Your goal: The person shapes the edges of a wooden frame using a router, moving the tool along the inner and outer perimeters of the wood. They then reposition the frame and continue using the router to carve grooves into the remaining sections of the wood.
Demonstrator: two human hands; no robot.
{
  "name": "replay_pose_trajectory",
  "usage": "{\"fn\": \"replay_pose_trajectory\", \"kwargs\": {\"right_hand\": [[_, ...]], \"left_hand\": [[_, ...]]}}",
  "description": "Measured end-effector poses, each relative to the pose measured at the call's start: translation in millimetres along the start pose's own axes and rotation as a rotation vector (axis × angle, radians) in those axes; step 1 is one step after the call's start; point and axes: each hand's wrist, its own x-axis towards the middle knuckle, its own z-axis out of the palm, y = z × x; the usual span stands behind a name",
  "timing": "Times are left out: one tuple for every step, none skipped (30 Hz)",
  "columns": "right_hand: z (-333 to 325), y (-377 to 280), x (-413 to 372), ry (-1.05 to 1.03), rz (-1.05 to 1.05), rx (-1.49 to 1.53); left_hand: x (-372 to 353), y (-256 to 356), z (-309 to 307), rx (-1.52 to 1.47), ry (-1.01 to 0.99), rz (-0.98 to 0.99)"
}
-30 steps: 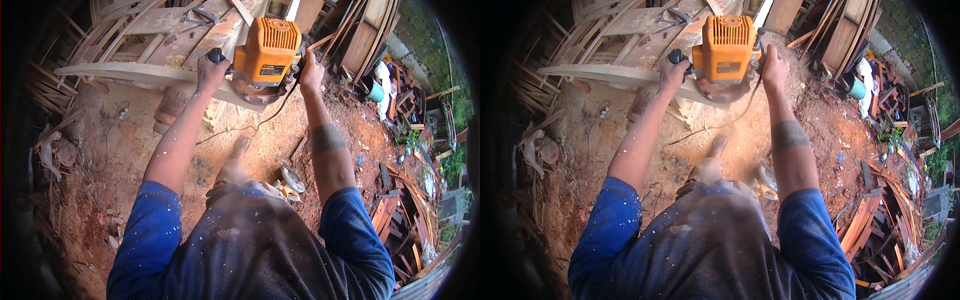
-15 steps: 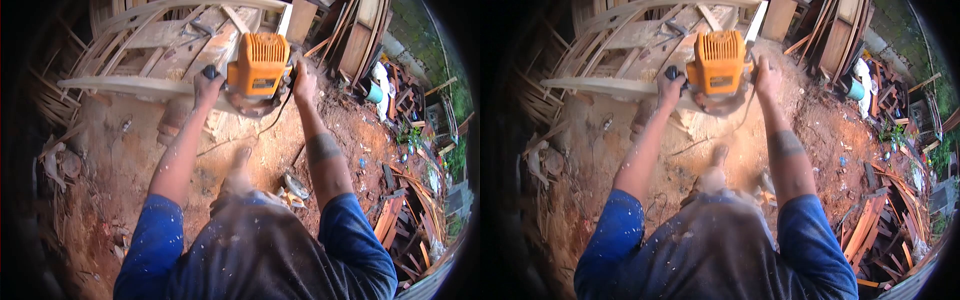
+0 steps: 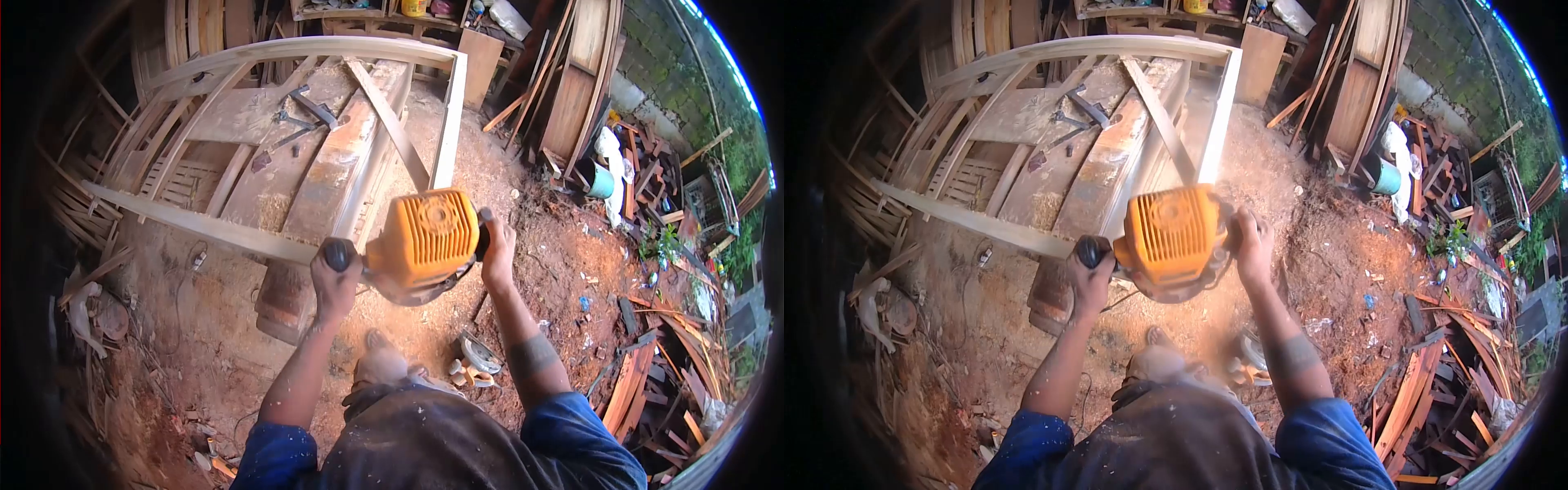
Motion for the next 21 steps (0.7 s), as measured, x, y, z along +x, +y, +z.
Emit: {"fn": "replay_pose_trajectory", "kwargs": {"right_hand": [[-5.3, 7.6, 3.2, -0.029, 0.021, -0.009], [-9.5, 14.3, 6.2, -0.057, 0.041, -0.016], [-7.6, 9.7, 5.2, -0.063, 0.057, -0.011], [-10.0, 7.2, 7.8, -0.106, 0.032, -0.026], [-11.7, 7.3, 9.3, -0.129, 0.016, -0.04], [-13.1, 6.4, 10.6, -0.154, 0.0, -0.057], [-13.1, -0.9, 11.9, -0.173, 0.05, -0.127], [-8.4, -11.5, 10.9, -0.17, 0.084, -0.119], [-8.5, -6.7, 12.6, -0.161, 0.088, -0.102], [-7.6, -4.1, 13.5, -0.151, 0.093, -0.085], [-7.6, -6.7, 12.6, -0.151, 0.095, -0.131], [-6.3, -11.7, 12.8, -0.15, 0.096, -0.177], [-6.6, -8.5, 13.8, -0.134, 0.069, -0.219], [-5.8, -7.6, 13.5, -0.117, 0.043, -0.246], [-4.7, -6.2, 12.9, -0.112, 0.022, -0.22], [-3.7, -5.1, 12.9, -0.11, -0.001, -0.195], [-3.0, -4.6, 14.3, -0.106, -0.027, -0.187], [-3.0, -5.6, 15.8, -0.094, -0.003, -0.203], [-1.9, -6.5, 21.6, -0.094, -0.015, -0.218], [-1.5, -6.6, 26.6, -0.094, -0.024, -0.234], [-1.7, -6.4, 35.8, -0.091, -0.03, -0.258]], "left_hand": [[-1.0, 2.8, -0.4, -0.009, -0.002, -0.018], [-1.2, 8.9, 0.6, -0.016, -0.004, -0.034], [-1.3, 11.4, 0.7, -0.024, -0.01, -0.049], [-2.8, 9.5, -0.7, -0.018, -0.031, -0.048], [-4.0, 8.0, -1.7, -0.014, -0.052, -0.042], [-2.6, 7.5, -1.7, -0.012, -0.071, -0.038], [-0.4, 16.6, 4.4, -0.084, -0.009, -0.026], [1.0, 20.1, 4.2, -0.067, -0.022, -0.04], [0.9, 22.3, 2.5, -0.05, -0.034, -0.054], [-0.1, 22.7, 1.2, -0.032, -0.047, -0.068], [-1.2, 18.9, 1.5, -0.086, -0.041, -0.087], [-1.4, 19.4, 1.1, -0.096, -0.044, -0.104], [-2.0, 21.6, 0.7, -0.108, -0.047, -0.121], [-2.6, 23.4, 0.9, -0.12, -0.048, -0.138], [-2.8, 24.7, 2.7, -0.103, -0.028, -0.14], [-4.2, 21.0, 3.4, -0.066, -0.013, -0.104], [-5.2, 15.6, 4.2, -0.029, 0.004, -0.066], [-1.5, 13.7, 7.0, 0.008, 0.019, -0.026], [4.2, 13.5, 9.8, -0.007, 0.009, -0.043], [10.2, 15.0, 12.1, -0.019, -0.001, -0.063], [17.2, 15.9, 16.5, -0.029, -0.009, -0.084]]}}
